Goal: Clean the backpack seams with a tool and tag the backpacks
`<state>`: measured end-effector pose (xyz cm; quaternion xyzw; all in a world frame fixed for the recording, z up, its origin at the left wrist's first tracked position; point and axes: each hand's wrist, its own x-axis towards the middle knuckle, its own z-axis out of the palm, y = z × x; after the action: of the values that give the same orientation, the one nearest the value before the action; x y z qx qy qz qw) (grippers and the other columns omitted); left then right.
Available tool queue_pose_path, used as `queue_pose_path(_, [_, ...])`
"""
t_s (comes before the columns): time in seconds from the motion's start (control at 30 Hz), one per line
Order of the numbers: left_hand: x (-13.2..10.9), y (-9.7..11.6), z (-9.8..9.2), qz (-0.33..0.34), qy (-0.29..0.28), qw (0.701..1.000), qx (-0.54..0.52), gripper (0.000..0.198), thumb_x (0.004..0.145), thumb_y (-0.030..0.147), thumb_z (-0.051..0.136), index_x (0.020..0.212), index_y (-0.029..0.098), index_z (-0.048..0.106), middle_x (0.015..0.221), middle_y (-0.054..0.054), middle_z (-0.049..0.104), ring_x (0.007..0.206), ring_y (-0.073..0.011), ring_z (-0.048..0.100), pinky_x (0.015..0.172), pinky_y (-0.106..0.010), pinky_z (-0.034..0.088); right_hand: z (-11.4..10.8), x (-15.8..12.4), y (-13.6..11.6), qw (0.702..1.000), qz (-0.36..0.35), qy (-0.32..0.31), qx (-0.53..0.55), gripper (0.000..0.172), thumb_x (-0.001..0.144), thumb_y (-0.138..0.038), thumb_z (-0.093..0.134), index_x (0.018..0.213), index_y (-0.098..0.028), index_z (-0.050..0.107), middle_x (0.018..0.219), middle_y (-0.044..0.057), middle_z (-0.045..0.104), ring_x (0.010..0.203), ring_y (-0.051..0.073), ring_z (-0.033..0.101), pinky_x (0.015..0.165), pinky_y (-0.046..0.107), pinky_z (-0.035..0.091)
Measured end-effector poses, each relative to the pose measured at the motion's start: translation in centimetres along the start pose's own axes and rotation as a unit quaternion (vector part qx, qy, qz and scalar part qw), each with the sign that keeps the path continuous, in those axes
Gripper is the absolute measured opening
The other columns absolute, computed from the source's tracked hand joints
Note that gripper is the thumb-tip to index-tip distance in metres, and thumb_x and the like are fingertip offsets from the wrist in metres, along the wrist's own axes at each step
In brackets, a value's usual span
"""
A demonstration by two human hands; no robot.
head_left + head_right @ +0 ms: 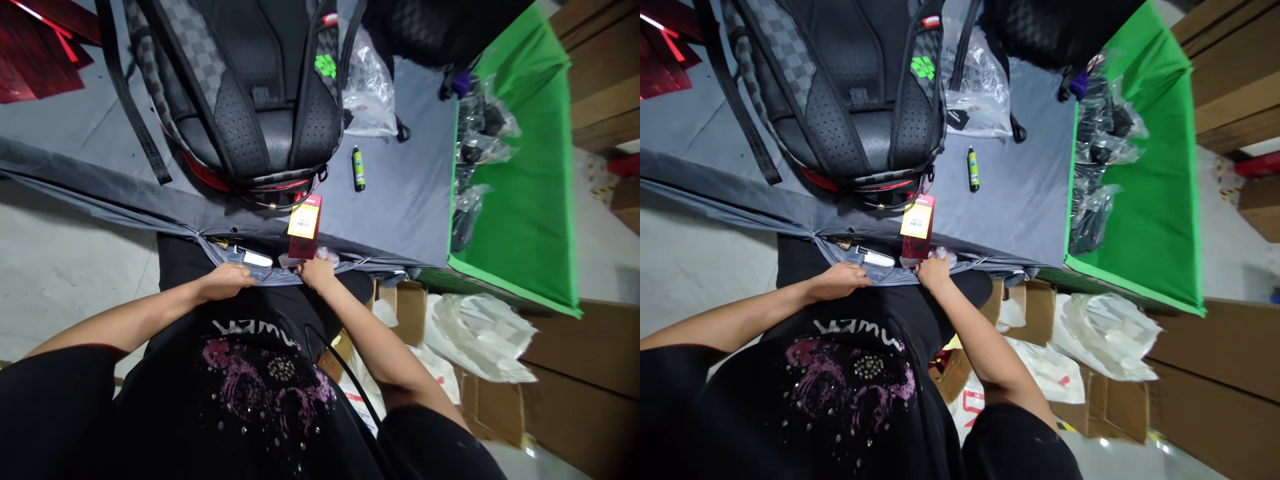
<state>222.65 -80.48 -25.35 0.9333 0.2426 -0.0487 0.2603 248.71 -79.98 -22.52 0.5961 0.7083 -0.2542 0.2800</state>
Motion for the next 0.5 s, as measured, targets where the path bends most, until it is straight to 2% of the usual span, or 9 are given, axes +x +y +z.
queue_pose_path(0.07, [-0.2,0.4,-0.1,-0.009,-0.001,1.000,0.002,0.032,0.089,0.010,0.042,0.099,0.021,0.069,0.083,-0.005,0.065,0.078,-0.0183,0.060,0.073,-0.028,0.045,-0.7,2.0,-2.2,0.999,-0.020,0.029,-0.007,0.044,0.099,-0.027,0.027,0.132,-0.017,0.056,0.133,0.019,0.059,0.123,0.037,0.050,0.105,0.058,0.030])
queue_pose_path(0.13, [-0.3,0.8,-0.3,-0.023,-0.003,1.000,0.001,0.031,0.089,0.011,0.042,0.099,0.021,0.069,0.084,-0.005,0.066,0.079,-0.0175,0.061,0.076,-0.028,0.046,-0.9,4.1,-5.3,0.995,-0.098,0.037,-0.001,0.043,0.099,-0.027,0.032,0.136,-0.020,0.053,0.143,0.014,0.051,0.131,0.033,0.043,0.109,0.050,0.029])
queue_pose_path(0.2, [-0.4,1.2,-0.4,-0.043,-0.004,0.999,0.008,0.030,0.090,0.013,0.043,0.098,0.022,0.070,0.085,-0.005,0.066,0.081,-0.0173,0.061,0.078,-0.028,0.047,-0.9,6.1,-8.4,0.984,-0.177,0.022,0.003,0.042,0.097,-0.032,0.039,0.136,-0.025,0.053,0.146,0.010,0.048,0.134,0.028,0.041,0.108,0.042,0.032])
queue_pose_path(0.27, [-0.4,1.6,-0.7,-0.061,-0.008,0.998,0.019,0.029,0.091,0.015,0.044,0.099,0.023,0.070,0.086,-0.005,0.067,0.082,-0.0177,0.061,0.078,-0.028,0.047,-0.6,7.6,-10.3,0.977,-0.213,-0.007,-0.002,0.044,0.095,-0.035,0.046,0.139,-0.031,0.051,0.148,0.007,0.047,0.132,0.028,0.044,0.105,0.041,0.036])
queue_pose_path(0.37, [-0.2,2.1,-1.0,-0.077,-0.030,0.996,0.031,0.029,0.089,0.014,0.046,0.102,0.024,0.070,0.085,-0.005,0.067,0.081,-0.0177,0.061,0.073,-0.027,0.046,0.2,8.6,-10.3,0.977,-0.207,-0.049,-0.026,0.048,0.094,-0.038,0.046,0.142,-0.036,0.047,0.149,0.010,0.044,0.124,0.031,0.052,0.098,0.046,0.041])
queue_pose_path(0.5, [0.0,2.4,-0.9,-0.102,-0.043,0.993,0.033,0.034,0.091,0.016,0.045,0.113,0.028,0.069,0.089,-0.005,0.068,0.083,-0.0183,0.061,0.070,-0.027,0.045,1.2,8.1,-7.6,0.978,-0.175,-0.089,-0.071,0.040,0.093,-0.040,0.049,0.131,-0.034,0.060,0.143,0.013,0.049,0.119,0.034,0.057,0.093,0.048,0.046])
